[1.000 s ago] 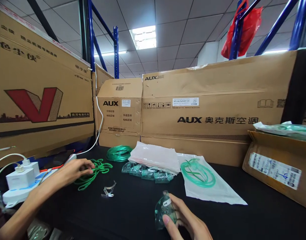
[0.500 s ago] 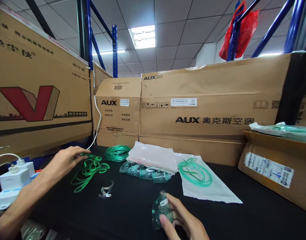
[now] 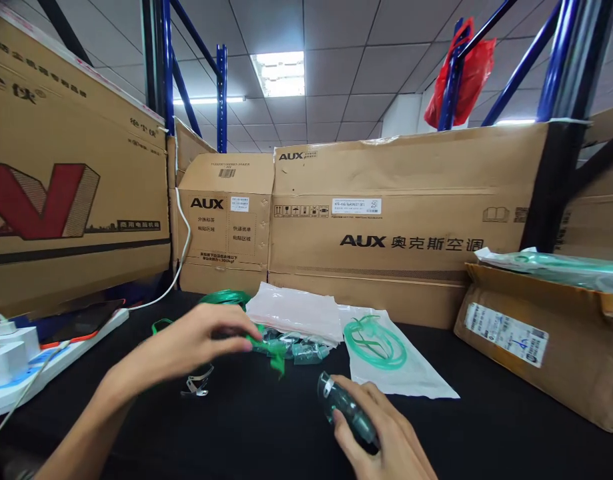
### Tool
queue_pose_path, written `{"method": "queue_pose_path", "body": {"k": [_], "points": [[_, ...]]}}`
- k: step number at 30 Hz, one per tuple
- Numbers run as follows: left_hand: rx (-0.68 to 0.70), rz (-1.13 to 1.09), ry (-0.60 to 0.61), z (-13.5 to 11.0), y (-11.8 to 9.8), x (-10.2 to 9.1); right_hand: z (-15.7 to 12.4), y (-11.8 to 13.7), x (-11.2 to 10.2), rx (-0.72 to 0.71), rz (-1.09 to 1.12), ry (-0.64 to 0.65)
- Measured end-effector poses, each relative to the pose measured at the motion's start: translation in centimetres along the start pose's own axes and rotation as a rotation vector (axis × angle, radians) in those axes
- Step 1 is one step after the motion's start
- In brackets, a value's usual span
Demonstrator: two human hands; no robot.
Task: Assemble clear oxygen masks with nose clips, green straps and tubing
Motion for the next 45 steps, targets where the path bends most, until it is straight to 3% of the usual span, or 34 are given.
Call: {"method": "queue_pose_path", "body": {"k": [4,8,11,14,16,20,24,29,35,41,45], "points": [[-0.033,-0.095,0.285,1.1,-0.6,5.1,0.5,-2.0,-0.6,0.072,-0.149,0.109],[-0.154,-0.098,0.365,1.1,0.2,6.8,0.5,-0.9,-1.1,0.016,-0.278,0.011],[-0.198,-0.071,0.381,0.9,0.4,6.8,0.3,3.1,-0.9,-0.146,-0.292,-0.049],[-0.218,-0.076,0.398,0.9,0.8,6.9,0.5,6.5,1.7,-0.253,-0.293,0.11],[-0.219,-0.088,0.404,1.0,1.2,7.1,0.9,7.4,3.7,-0.26,-0.322,0.187],[-0.208,-0.111,0.41,1.2,1.9,7.7,1.8,7.1,6.0,-0.2,-0.344,0.191],[-0.172,-0.13,0.426,1.4,2.2,8.0,2.3,7.0,6.1,-0.184,-0.315,0.155],[-0.156,-0.101,0.396,1.5,2.6,7.8,2.5,7.3,6.2,-0.143,-0.271,0.213],[-0.214,-0.039,0.314,1.6,3.8,7.3,2.3,6.3,5.4,-0.104,-0.312,0.241],[-0.297,0.021,0.258,1.3,6.1,7.1,1.3,5.5,3.2,-0.08,-0.367,0.265],[-0.306,0.044,0.243,1.0,5.7,6.9,0.9,4.8,3.2,-0.068,-0.325,0.306]]}}
Point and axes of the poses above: each hand's wrist, its own z-axis towards the middle knuckle, its own x-axis out of the palm, y = z × x, the point moved 7 cm from there along z, towards the middle knuckle, and after that the axes turned 14 degrees about y, right-handed, at the moved point
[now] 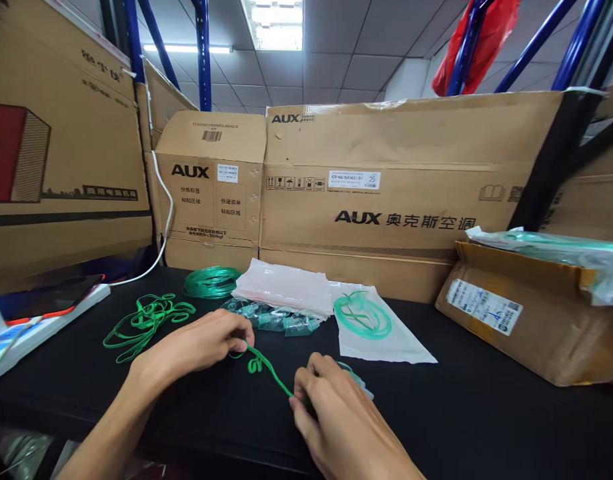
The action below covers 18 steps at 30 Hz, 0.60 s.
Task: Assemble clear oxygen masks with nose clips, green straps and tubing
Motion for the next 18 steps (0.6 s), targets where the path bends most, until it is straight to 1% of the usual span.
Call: {"method": "queue_pose_path", "body": {"k": [2,5,6,8,10,12,15,18], "points": [[0.066,-0.004,-0.01,-0.4,-1.6,0.0,0.3,-0.1,0.4,-0.01,0.008,-0.004],[0.262,-0.039,0.008,-0.9,-5.1,0.5,0.8,-0.1,0.7,-0.025,0.006,-0.03],[0.306,-0.049,0.025,-0.9,-6.1,0.9,0.9,0.0,0.7,-0.031,0.005,-0.035],[0.313,-0.054,0.063,-0.6,-7.1,1.6,0.9,0.1,0.6,-0.041,0.009,-0.048],[0.271,-0.054,0.085,-0.2,-7.2,2.1,0.8,0.2,0.4,-0.046,0.024,-0.048],[0.255,-0.063,0.1,0.1,-7.0,2.2,0.7,0.0,0.2,-0.042,0.046,-0.034],[0.253,-0.077,0.106,0.1,-6.3,1.7,0.4,-0.6,-0.3,-0.051,0.077,-0.013],[0.223,-0.082,0.089,-0.1,-5.6,1.2,0.0,-1.4,-0.8,-0.074,0.102,-0.021]]}}
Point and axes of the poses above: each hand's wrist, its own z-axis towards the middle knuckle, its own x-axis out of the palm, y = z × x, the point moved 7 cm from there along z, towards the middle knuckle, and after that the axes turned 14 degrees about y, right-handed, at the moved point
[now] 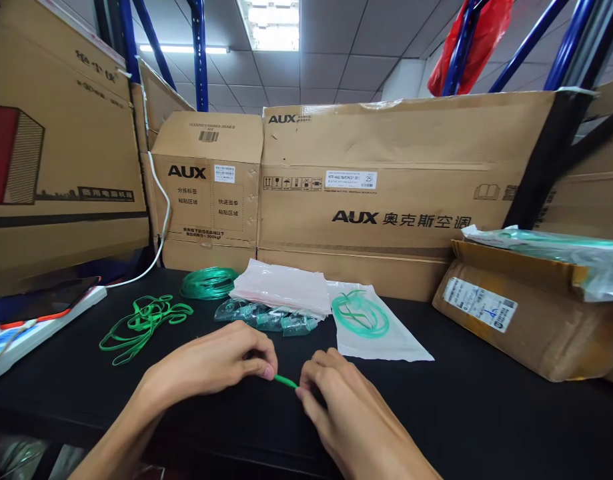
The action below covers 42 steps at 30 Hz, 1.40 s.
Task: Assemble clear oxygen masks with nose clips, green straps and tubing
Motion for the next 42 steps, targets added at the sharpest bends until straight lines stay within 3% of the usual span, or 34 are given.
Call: {"method": "queue_pose_path", "body": {"k": [7,11,14,17,20,27,32,37,42], "points": [[0.034,-0.019,-0.019,0.4,-1.3,0.6,-0.1,-0.8,-0.1,0.022,0.042,0.02],[0.086,-0.03,-0.067,0.5,-2.1,0.4,0.0,-0.8,-1.3,0.059,0.045,0.028],[0.062,-0.019,-0.115,0.2,-1.8,0.0,-0.8,-2.8,-2.8,0.196,-0.041,-0.055],[0.063,-0.005,-0.176,0.3,-1.6,-0.5,-1.6,-5.6,-2.4,0.303,-0.036,-0.015],[0.117,-0.025,-0.249,0.7,-1.7,-1.0,-1.5,-6.7,-1.8,0.275,0.101,0.027],[0.302,-0.108,-0.49,-0.3,-2.9,-2.9,0.7,-4.9,-4.6,0.162,0.589,-0.096],[0.333,-0.061,-0.587,-1.1,-3.6,-3.4,1.1,-4.1,-4.5,0.076,0.908,-0.093],[0.438,0.036,-0.631,-1.2,-4.3,-3.2,0.8,-3.4,-3.9,0.027,1.101,-0.1],[0.482,0.076,-0.672,-1.5,-4.6,-3.2,0.4,-2.6,-4.0,0.029,1.158,-0.078]]}}
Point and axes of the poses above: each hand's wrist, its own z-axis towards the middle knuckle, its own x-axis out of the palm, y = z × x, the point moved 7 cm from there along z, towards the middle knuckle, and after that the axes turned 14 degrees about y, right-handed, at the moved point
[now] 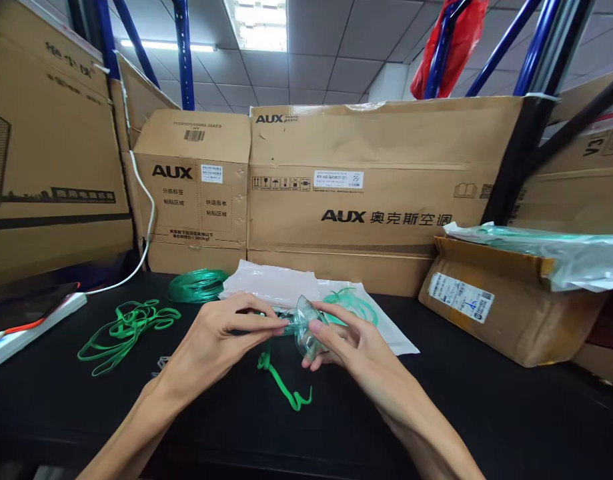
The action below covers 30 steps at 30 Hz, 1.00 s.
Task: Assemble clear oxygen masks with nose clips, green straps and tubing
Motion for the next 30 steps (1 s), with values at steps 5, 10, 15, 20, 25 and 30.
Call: {"method": "queue_pose_path", "body": {"k": [5,10,15,20,25,30], "points": [[0.005,0.031,0.003,-0.05,0.08,0.11,0.13,0.05,0.3,0.0,0.005,0.002],[-0.005,0.051,0.012,-0.03,0.24,0.19,0.08,-0.18,0.36,-0.003,0.007,0.013],[-0.011,0.037,0.014,-0.02,0.19,0.18,0.12,-0.16,0.42,-0.021,0.013,0.023],[-0.004,0.029,0.005,-0.04,0.13,0.21,0.29,-0.1,0.63,-0.024,0.027,0.017],[0.01,0.042,-0.024,-0.05,0.02,0.22,0.25,-0.15,0.85,-0.034,0.055,0.031],[0.003,0.025,-0.05,0.05,-0.17,0.11,0.4,-0.26,0.83,-0.043,0.045,0.022]]}}
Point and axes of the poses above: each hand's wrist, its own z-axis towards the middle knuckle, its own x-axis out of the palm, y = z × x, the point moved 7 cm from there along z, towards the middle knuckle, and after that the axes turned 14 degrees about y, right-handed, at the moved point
